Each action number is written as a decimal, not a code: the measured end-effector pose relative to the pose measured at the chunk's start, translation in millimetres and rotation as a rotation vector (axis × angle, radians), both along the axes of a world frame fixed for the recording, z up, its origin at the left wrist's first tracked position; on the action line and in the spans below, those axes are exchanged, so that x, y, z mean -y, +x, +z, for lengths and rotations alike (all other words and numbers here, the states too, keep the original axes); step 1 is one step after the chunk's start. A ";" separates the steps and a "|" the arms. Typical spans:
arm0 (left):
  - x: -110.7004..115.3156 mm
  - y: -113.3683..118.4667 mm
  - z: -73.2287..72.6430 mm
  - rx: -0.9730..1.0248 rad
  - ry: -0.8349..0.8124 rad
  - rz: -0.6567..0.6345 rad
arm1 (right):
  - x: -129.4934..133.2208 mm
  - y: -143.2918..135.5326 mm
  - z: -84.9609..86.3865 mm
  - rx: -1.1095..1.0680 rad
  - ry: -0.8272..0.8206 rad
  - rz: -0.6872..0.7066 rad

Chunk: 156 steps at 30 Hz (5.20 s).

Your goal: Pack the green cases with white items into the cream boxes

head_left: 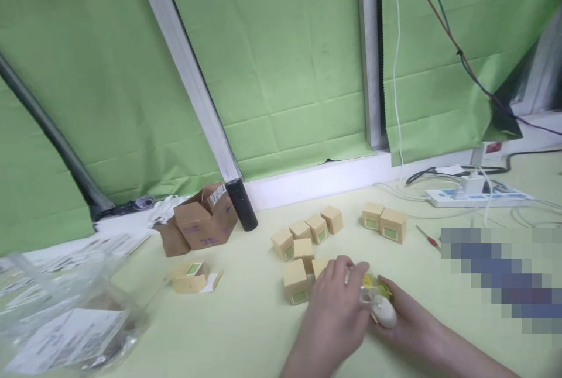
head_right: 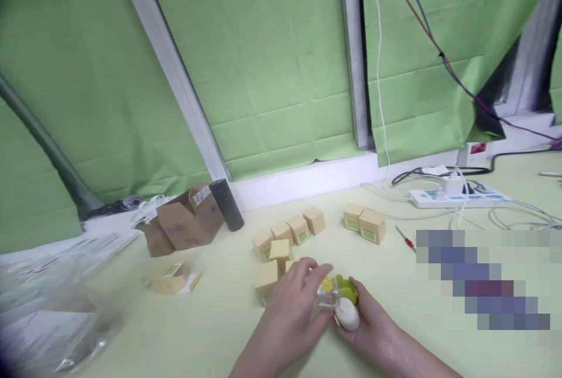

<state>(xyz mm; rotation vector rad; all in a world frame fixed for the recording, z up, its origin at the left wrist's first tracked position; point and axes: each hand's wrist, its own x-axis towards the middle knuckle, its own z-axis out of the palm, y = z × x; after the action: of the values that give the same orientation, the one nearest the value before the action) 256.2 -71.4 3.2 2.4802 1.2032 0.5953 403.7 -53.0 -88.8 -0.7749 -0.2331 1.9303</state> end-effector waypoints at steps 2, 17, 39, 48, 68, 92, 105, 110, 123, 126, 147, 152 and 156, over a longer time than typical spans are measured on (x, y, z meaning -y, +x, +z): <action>7.8 -5.6 -7.2 0.161 -0.065 0.098 | -0.5 3.2 5.4 0.004 -0.100 -0.038; 18.5 -7.7 -49.4 0.954 -0.642 0.339 | 21.7 -9.2 45.4 0.658 0.576 0.016; -10.3 -16.4 -41.1 1.595 -1.075 0.129 | -7.6 11.2 17.8 0.067 0.127 0.060; -7.7 -16.0 -48.1 1.616 -1.029 0.077 | 6.7 7.6 31.3 0.238 0.285 0.039; -9.9 -12.4 -45.6 1.303 -0.983 0.267 | 14.4 13.9 58.4 0.737 0.517 -0.137; -4.9 -7.4 -48.9 1.208 -1.024 0.203 | 16.1 10.6 44.2 1.544 1.262 -0.187; -7.6 -7.1 -59.4 1.158 -0.959 0.189 | 16.0 10.1 38.3 1.801 1.447 -0.220; -6.2 -5.9 -58.9 1.200 -1.001 0.246 | 17.2 9.3 39.5 1.710 1.353 -0.241; -10.4 -17.9 -44.1 0.929 -0.958 0.204 | 23.9 10.9 48.9 1.682 1.287 0.021; -10.7 -16.8 -46.7 0.856 -0.863 0.243 | 25.5 9.8 48.6 1.608 1.192 0.010; -12.5 -5.4 -58.7 1.172 -0.747 0.069 | 33.1 9.7 50.5 1.244 1.164 -0.093; -8.2 -7.9 -57.7 1.246 -1.141 -0.100 | 28.3 12.1 53.9 1.356 1.225 0.051; -1.2 -7.9 -46.1 1.335 -1.164 -0.026 | 23.3 19.5 51.1 1.286 1.105 0.005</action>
<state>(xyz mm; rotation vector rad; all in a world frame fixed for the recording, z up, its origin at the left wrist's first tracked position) 248.3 -70.3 -42.9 0.7556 0.5798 0.9085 423.2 -76.2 -37.7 -1.0499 -1.8439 0.7485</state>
